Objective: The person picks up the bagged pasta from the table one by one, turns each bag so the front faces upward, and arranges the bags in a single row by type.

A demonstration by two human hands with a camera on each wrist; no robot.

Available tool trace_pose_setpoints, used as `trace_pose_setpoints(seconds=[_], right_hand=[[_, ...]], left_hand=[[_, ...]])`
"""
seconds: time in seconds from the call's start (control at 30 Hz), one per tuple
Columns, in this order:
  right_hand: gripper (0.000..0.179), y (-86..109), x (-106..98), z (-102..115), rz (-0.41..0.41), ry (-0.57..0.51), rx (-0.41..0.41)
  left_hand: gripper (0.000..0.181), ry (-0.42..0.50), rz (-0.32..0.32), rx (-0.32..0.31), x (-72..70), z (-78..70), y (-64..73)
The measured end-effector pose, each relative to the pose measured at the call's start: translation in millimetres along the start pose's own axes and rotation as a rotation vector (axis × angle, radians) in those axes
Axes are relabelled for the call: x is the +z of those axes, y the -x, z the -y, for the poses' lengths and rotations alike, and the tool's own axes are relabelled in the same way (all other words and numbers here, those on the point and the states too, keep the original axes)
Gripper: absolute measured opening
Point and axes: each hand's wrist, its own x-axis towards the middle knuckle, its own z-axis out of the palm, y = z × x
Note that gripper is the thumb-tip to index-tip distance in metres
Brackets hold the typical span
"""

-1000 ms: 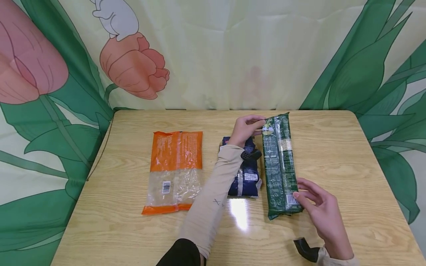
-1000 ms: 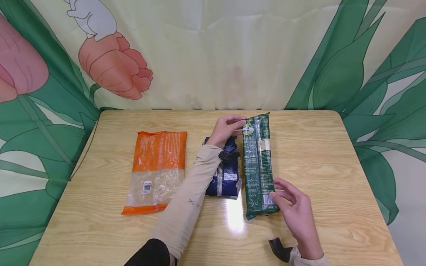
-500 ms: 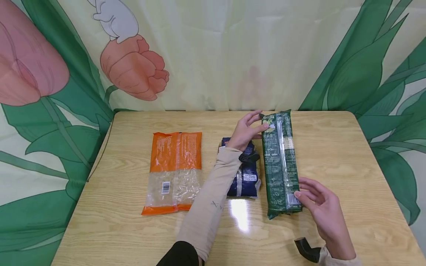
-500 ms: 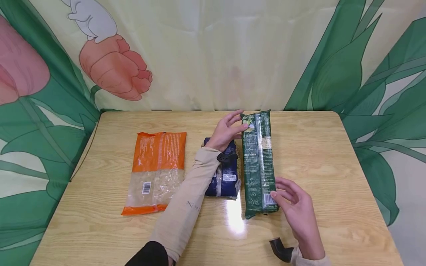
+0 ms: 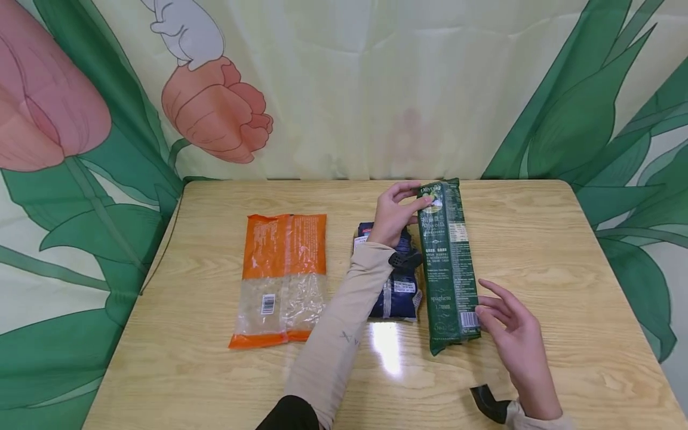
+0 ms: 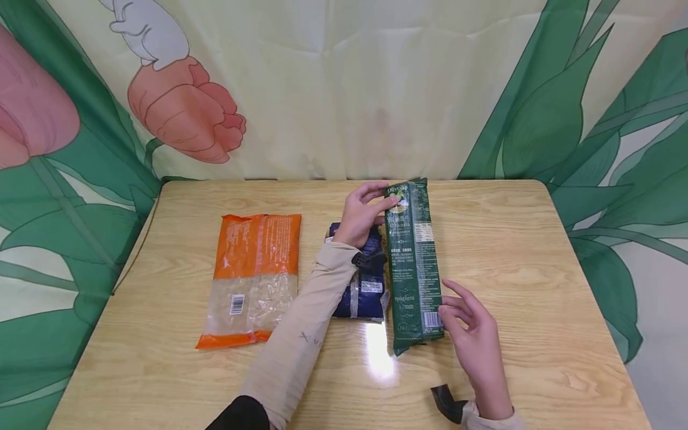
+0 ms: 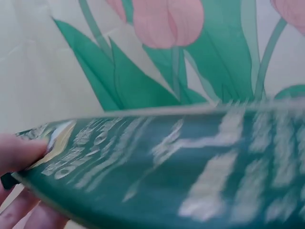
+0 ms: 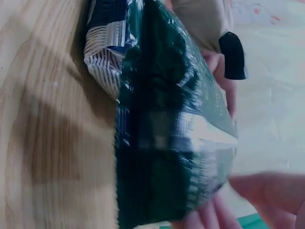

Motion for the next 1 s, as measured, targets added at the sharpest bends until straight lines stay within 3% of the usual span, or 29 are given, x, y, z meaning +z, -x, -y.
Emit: trace_pose_setpoints(seconds=[0.17, 0.33, 0.47, 0.73, 1.0], right_hand=[[0.055, -4.4, 5, 6, 0.061, 0.094, 0.006], [0.087, -7.5, 14, 14, 0.055, 0.214, 0.014], [0.104, -5.9, 22, 15, 0.026, 0.306, -0.035], [0.095, -2.0, 34, 16, -0.068, 0.39, -0.069], [0.11, -1.3, 42, 14, -0.11, 0.457, -0.085]], left_hand=[[0.035, 0.053, -0.072, 0.015, 3.4, -6.8, 2.1], [0.039, 0.088, -0.109, 0.016, 7.3, -9.6, 4.1], [0.04, 0.078, -0.118, 0.01, 11.2, -9.5, 5.3], [0.035, 0.05, -0.113, -0.018, 14.5, -10.9, 9.2], [0.032, 0.043, -0.1, -0.001, 23.3, -19.0, 16.1]])
